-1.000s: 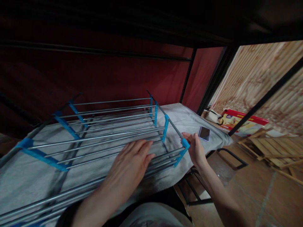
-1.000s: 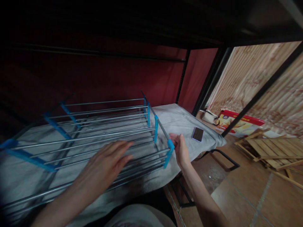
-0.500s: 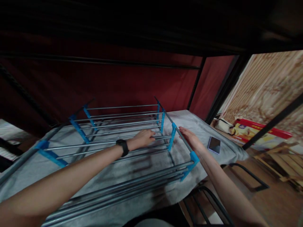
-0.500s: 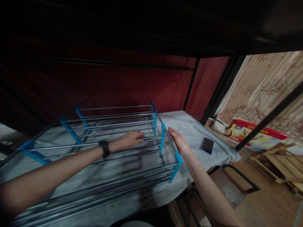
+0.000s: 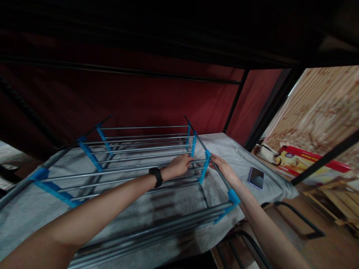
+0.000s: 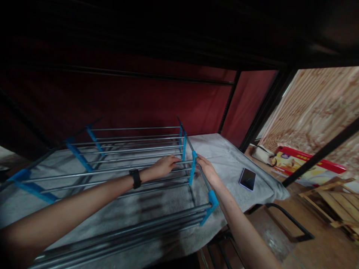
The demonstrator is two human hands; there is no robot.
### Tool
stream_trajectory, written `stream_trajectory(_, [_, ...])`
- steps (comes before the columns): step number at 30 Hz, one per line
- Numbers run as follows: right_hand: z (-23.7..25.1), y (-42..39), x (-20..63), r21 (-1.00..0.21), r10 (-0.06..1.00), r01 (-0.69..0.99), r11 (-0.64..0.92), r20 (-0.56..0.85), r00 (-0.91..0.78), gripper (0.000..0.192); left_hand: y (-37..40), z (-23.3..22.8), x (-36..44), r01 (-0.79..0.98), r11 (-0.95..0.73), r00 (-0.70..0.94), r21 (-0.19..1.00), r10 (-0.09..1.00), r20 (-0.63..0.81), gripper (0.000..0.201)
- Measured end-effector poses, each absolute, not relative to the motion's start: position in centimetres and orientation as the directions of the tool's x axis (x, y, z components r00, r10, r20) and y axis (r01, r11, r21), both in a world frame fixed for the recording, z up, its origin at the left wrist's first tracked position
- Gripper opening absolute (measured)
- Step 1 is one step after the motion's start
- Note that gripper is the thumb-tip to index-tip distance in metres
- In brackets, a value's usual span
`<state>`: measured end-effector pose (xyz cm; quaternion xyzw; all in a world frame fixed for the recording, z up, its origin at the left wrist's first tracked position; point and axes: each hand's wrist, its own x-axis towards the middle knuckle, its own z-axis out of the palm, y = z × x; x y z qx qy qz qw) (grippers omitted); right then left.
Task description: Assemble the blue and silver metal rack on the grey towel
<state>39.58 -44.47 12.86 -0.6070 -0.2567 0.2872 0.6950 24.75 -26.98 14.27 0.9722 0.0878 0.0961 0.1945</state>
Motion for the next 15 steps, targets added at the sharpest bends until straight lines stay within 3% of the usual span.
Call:
stream_trajectory(9, [12.4,-44.3,40.3,-0.996,0.725,-0.047,0.070,0.018,0.689,0.037,-27.5,15.9,24.5,0.139,-0.925,0.948,0.353,0.227,0.221,0.034])
stream_trajectory(15, [12.3,-44.1,40.3,-0.997,0.702,-0.041,0.063,0.015,0.712,0.040,-27.4,15.5,24.6,0.143,-0.929,0.957,0.341,0.218,0.192,0.034])
